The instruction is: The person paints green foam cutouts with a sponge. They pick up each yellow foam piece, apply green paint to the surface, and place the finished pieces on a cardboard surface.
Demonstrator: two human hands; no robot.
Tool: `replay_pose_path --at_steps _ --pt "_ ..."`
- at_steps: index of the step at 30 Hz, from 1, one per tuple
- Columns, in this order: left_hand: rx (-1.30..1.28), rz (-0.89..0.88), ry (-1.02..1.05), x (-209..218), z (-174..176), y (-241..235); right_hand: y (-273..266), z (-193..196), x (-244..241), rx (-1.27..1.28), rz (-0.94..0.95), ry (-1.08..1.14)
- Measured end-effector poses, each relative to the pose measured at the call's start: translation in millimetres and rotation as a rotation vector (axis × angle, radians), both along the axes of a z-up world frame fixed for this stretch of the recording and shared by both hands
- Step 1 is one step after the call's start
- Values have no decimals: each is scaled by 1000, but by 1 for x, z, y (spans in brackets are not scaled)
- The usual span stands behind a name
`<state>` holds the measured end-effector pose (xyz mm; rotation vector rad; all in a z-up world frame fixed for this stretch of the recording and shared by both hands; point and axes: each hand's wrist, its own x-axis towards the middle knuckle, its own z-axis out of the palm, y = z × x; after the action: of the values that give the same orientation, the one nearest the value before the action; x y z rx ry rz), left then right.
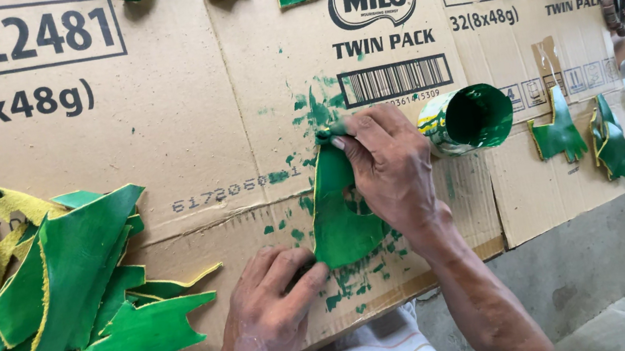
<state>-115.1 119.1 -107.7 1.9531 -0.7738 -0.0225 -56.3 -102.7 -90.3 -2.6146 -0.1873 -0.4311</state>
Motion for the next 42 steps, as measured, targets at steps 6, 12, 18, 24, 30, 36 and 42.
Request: replay_pose_path --at_steps 6,12,18,24,30,36,42 --pt "-30 30 17 -3 1 0 10 5 -21 54 140 69" --pt "58 147 -80 -8 3 -1 19 14 -47 58 215 75" --pt "78 226 -18 -12 0 -1 27 13 -79 92 226 129" --pt "66 227 -22 -13 -2 -1 33 16 -111 129 151 209" --pt "48 134 -44 -8 0 1 27 30 -130 159 1 181" --pt "85 119 -80 -7 0 -2 15 -8 -118 85 -116 96" --pt "102 121 -77 -7 0 -2 -5 -3 -112 46 -278 41"
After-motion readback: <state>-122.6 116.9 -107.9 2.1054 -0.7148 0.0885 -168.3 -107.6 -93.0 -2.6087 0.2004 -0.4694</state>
